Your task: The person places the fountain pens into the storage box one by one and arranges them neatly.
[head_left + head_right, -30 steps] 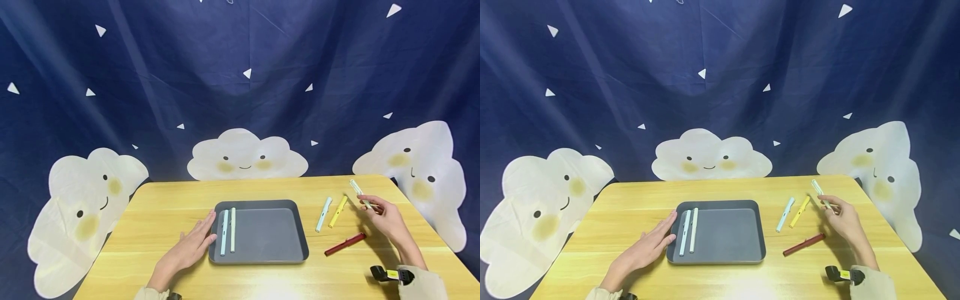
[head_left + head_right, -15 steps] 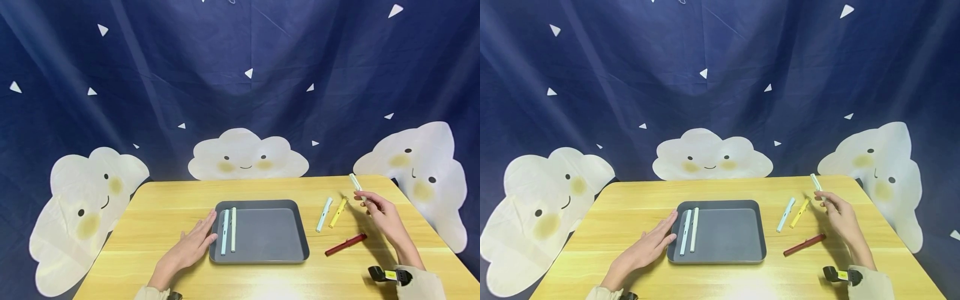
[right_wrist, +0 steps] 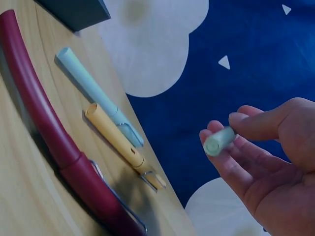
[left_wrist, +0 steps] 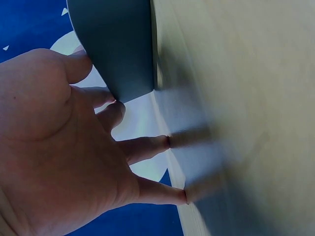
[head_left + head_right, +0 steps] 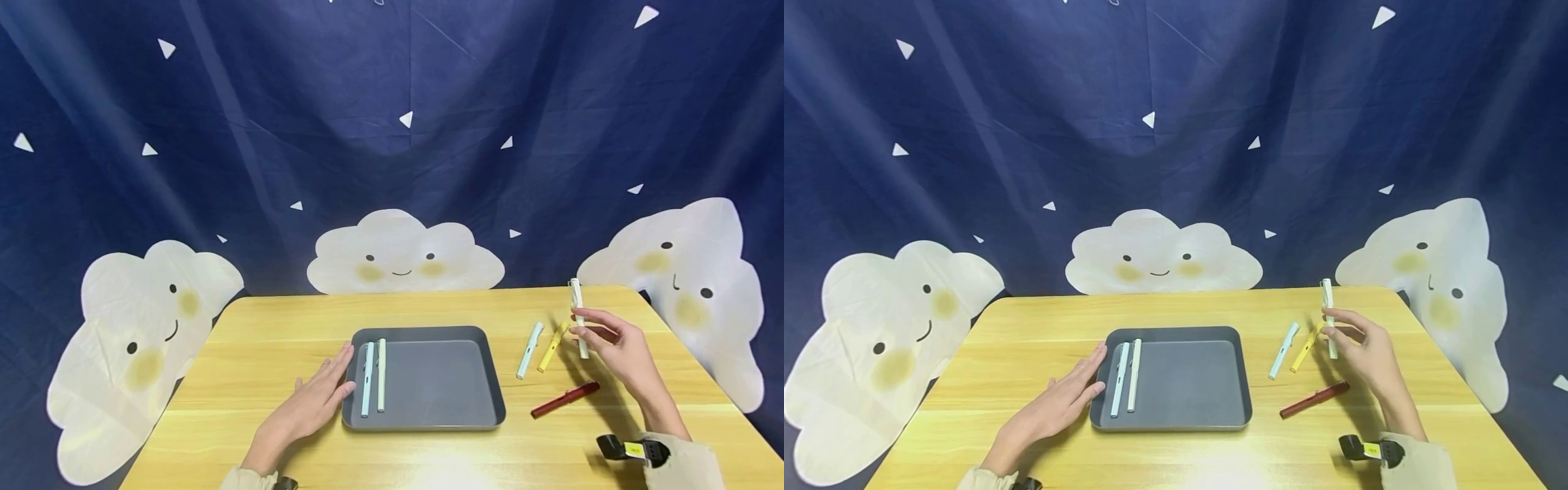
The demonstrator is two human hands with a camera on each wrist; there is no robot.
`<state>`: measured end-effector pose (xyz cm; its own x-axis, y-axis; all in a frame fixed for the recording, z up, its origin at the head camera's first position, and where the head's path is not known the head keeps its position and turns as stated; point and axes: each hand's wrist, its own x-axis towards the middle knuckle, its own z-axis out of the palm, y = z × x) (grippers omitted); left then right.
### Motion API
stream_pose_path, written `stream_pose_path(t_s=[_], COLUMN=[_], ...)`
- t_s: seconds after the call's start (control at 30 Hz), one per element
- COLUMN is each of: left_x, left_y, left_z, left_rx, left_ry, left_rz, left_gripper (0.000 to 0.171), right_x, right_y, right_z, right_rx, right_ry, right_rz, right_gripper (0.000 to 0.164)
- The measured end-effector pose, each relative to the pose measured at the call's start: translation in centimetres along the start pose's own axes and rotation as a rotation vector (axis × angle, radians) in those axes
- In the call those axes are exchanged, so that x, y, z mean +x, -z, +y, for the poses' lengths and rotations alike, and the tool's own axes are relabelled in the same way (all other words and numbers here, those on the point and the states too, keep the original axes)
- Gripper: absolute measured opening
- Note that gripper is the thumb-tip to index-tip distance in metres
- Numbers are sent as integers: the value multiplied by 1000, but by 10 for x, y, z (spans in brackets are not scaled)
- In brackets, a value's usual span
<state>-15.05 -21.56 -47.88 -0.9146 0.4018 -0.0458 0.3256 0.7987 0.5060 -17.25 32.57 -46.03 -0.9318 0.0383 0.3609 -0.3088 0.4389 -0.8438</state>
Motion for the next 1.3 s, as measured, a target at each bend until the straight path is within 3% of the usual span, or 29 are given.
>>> stream_pose_path(t_s=[0.27,0.8,1.3], left_x=[-1,0,-1], left_y=[1,1,0], left_z=[0,0,-2], left_rx=[-6,-12,-17], left_ry=[7,4,-4], left_rz=[-3,-2,7], left_gripper=[64,64,64], right_x=[1,3,5], right_y=[-6,-20,-36], right_z=[-15,-31,-38], right_rx=[38,-4,66], right_ry=[-32,39,73], right_rz=[-15,-25,-45], right_gripper=[39,39,31])
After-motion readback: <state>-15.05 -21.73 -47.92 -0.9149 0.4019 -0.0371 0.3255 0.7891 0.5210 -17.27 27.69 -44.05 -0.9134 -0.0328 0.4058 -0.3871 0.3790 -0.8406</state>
